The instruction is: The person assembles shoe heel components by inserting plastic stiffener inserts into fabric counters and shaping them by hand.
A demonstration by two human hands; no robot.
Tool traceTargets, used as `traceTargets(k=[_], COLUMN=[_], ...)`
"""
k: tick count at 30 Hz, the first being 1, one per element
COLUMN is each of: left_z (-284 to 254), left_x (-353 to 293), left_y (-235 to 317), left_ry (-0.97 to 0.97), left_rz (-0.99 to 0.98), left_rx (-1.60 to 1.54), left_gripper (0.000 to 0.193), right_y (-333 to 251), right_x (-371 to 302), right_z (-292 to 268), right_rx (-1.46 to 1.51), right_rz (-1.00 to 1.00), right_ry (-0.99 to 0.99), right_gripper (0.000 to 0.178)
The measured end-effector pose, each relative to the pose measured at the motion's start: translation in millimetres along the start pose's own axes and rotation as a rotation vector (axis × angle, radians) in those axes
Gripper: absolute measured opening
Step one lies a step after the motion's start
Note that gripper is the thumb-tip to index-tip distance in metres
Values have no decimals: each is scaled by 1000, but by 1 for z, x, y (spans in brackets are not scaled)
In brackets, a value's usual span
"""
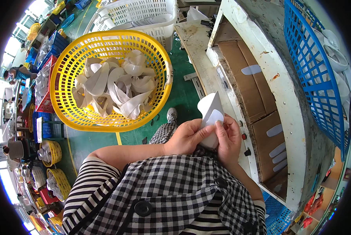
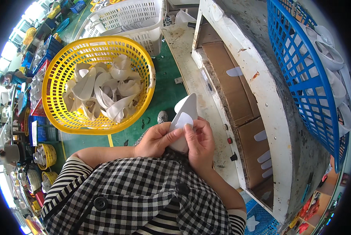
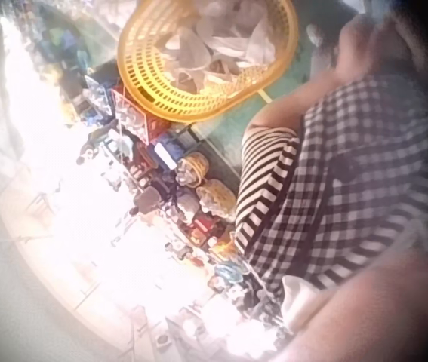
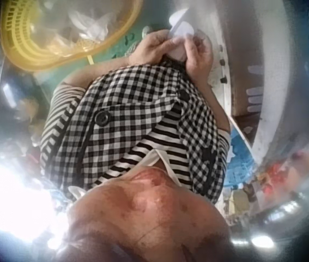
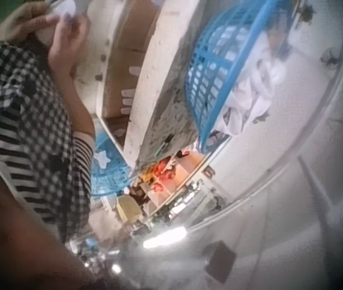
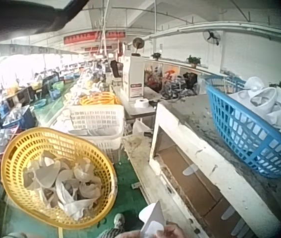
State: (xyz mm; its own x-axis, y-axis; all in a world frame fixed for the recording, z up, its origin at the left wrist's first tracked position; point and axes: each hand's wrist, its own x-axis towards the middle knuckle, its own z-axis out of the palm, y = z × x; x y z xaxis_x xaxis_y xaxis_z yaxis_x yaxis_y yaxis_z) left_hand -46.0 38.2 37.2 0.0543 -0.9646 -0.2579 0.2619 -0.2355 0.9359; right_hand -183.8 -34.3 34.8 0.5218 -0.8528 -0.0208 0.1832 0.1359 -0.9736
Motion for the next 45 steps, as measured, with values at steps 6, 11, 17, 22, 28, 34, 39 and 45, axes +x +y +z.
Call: traceTargets(k=[6, 11, 17, 22, 28, 34, 39, 45], left_z=[1, -7, -8, -5, 1, 1, 5, -6], left_x=[0, 7, 19, 32, 42, 54, 40, 37], left_y=[-2, 0, 19, 28, 17, 11, 14, 8], left_ry=[73, 137, 99, 231, 160, 196, 4, -180], left_rz=[48, 111, 70, 71, -32, -114, 7, -198], left_rx=[-220, -119, -205, -331, -564, -592, -141, -878], left_gripper=[29, 22, 27, 34, 42, 52, 44, 49], right_y=[-11, -10, -24, -26, -23, -12, -9, -8], right_x=[5, 19, 31, 36, 31, 22, 30, 29], right_z=[13, 9, 2, 6, 0, -1, -16, -15], right_rx=[35, 143, -292, -531, -994, -601, -524, -396], right_rz=[-29, -28, -94, -354, -399, -269, -297, -186], right_ry=[-30, -70, -195, -125, -34, -65, -8, -8], right_gripper=[38, 53, 51, 47, 35, 27, 16, 14])
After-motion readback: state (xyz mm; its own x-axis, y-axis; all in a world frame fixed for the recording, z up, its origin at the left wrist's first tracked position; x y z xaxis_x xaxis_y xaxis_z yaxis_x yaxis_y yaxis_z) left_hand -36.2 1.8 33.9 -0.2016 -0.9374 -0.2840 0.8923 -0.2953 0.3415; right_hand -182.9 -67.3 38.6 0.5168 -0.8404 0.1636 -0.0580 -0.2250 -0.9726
